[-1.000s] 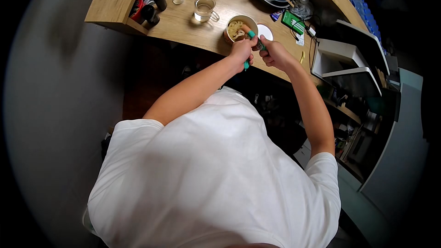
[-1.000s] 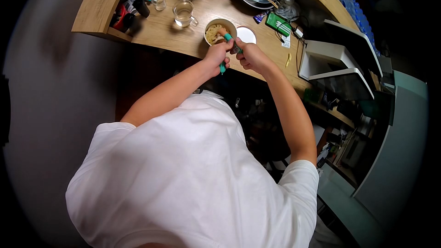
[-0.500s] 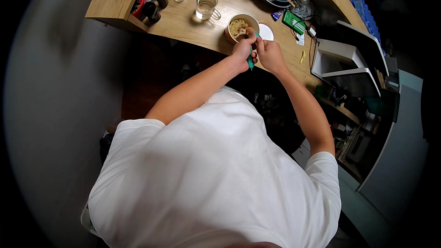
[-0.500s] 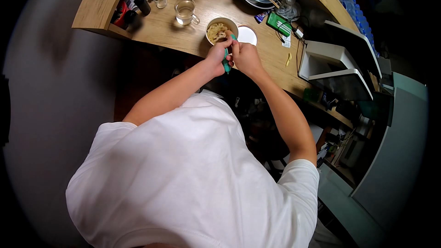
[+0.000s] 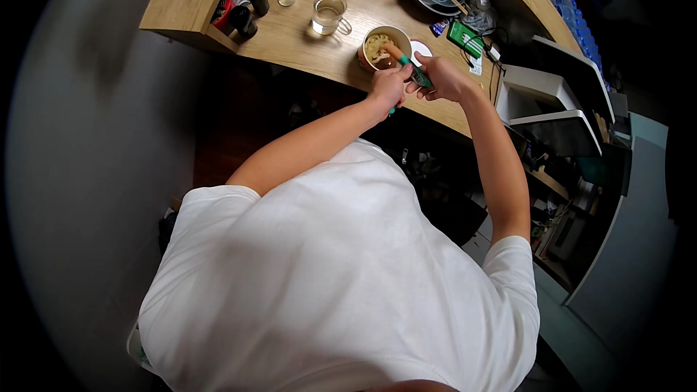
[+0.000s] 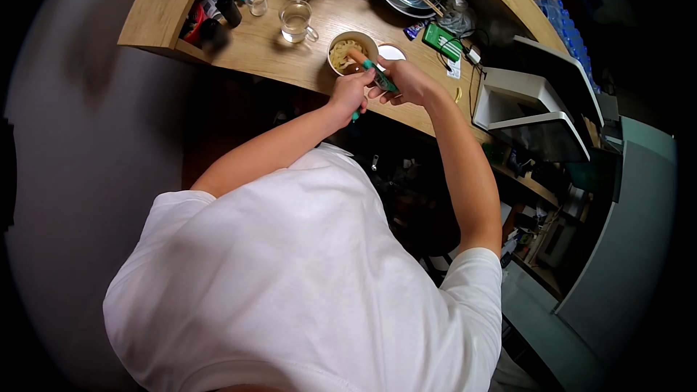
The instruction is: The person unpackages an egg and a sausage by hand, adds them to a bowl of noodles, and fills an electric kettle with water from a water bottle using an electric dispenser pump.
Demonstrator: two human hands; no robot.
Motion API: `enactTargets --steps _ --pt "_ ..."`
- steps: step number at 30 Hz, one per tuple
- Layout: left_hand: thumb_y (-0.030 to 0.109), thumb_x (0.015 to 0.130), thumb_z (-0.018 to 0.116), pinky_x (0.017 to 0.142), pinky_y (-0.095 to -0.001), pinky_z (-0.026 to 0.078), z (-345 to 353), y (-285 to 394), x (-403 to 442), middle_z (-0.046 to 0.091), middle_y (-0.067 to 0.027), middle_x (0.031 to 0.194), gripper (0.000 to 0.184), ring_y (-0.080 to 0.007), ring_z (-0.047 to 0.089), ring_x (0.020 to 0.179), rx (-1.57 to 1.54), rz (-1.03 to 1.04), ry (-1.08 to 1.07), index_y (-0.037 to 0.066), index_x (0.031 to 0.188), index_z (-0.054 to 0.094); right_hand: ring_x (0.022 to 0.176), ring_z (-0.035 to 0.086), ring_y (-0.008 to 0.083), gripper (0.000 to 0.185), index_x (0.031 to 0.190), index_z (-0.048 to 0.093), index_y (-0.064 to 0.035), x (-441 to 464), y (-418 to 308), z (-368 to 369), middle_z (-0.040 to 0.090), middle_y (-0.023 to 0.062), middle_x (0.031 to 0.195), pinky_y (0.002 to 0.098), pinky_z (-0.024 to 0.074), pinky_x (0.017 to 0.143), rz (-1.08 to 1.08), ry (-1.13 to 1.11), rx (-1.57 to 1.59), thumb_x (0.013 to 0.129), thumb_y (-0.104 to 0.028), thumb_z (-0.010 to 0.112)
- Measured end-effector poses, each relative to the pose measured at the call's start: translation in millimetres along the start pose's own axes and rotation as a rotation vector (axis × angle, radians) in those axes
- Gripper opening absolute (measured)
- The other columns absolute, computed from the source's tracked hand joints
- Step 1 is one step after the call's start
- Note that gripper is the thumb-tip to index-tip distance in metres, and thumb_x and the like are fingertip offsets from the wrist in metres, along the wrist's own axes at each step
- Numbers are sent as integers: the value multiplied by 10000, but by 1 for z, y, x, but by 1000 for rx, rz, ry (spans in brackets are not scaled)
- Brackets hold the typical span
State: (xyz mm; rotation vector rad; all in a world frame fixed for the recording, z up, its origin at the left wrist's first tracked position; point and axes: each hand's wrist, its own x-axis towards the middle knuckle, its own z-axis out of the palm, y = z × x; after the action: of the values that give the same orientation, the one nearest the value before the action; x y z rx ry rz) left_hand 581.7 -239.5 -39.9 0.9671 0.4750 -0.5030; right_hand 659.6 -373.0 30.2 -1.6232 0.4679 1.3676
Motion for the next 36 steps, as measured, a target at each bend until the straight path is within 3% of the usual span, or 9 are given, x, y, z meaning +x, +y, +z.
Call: enactTargets --steps 3,5,7,10,12,17,23,28,36 --pt "342 994 539 401 -292 361 -1 1 1 563 -21 730 341 -106 466 466 37 61 11 31 891 636 541 429 107 352 929 570 -99 13 10 0 474 -21 614 253 315 502 -52 33 107 1046 -391 413" --pt "341 980 561 433 -300 393 -3 3 3 582 -58 921 377 -122 457 495 -5 3 6 -3 1126 612 532 414 103 366 919 585 -86 27 17 -14 470 -23 613 253 309 493 -94 -9 117 1043 -392 426" --pt "341 987 547 442 -297 394 -4 2 8 576 -46 935 338 -119 452 503 -64 -42 -8 25 1091 607 522 400 99 381 908 600 -73 31 21 -13 467 -25 611 254 303 485 -136 -51 126 1041 -392 438" --pt "347 1000 518 464 -286 386 -3 6 6 557 -15 928 269 -106 435 518 -191 -97 -43 90 1027 592 543 484 129 439 896 671 -15 37 31 4 577 20 628 308 398 510 -283 286 -226 1028 -384 474" --pt "353 1006 504 476 -277 378 0 8 5 544 5 906 239 -96 423 526 -260 -110 -68 127 999 582 600 604 204 462 893 710 35 43 42 13 696 97 717 367 487 594 -736 514 -378 1012 -360 505" --pt "379 1005 495 489 -256 342 5 3 13 525 38 808 217 -72 396 527 -436 -192 -56 181 969 577 660 682 306 425 900 699 46 42 44 25 695 177 743 406 516 652 -701 691 -522 1004 -318 504" --pt "392 969 564 474 -250 347 10 -2 16 492 33 706 225 -75 411 517 -459 -219 22 175 914 573 475 635 209 415 812 679 40 43 45 29 626 156 570 360 504 513 -687 657 -485 1003 -277 492" --pt "355 969 577 449 -257 350 17 -5 17 496 17 714 215 -85 425 507 -441 -161 73 147 913 589 411 560 88 388 772 681 32 39 48 31 570 47 490 289 452 433 -728 594 -255 993 -250 530" --pt "312 970 590 433 -280 368 18 -5 22 502 -7 649 246 -116 452 489 -397 -55 174 86 879 620 426 525 91 367 783 684 22 63 59 22 578 39 508 284 431 447 -838 618 -263 989 -248 545"
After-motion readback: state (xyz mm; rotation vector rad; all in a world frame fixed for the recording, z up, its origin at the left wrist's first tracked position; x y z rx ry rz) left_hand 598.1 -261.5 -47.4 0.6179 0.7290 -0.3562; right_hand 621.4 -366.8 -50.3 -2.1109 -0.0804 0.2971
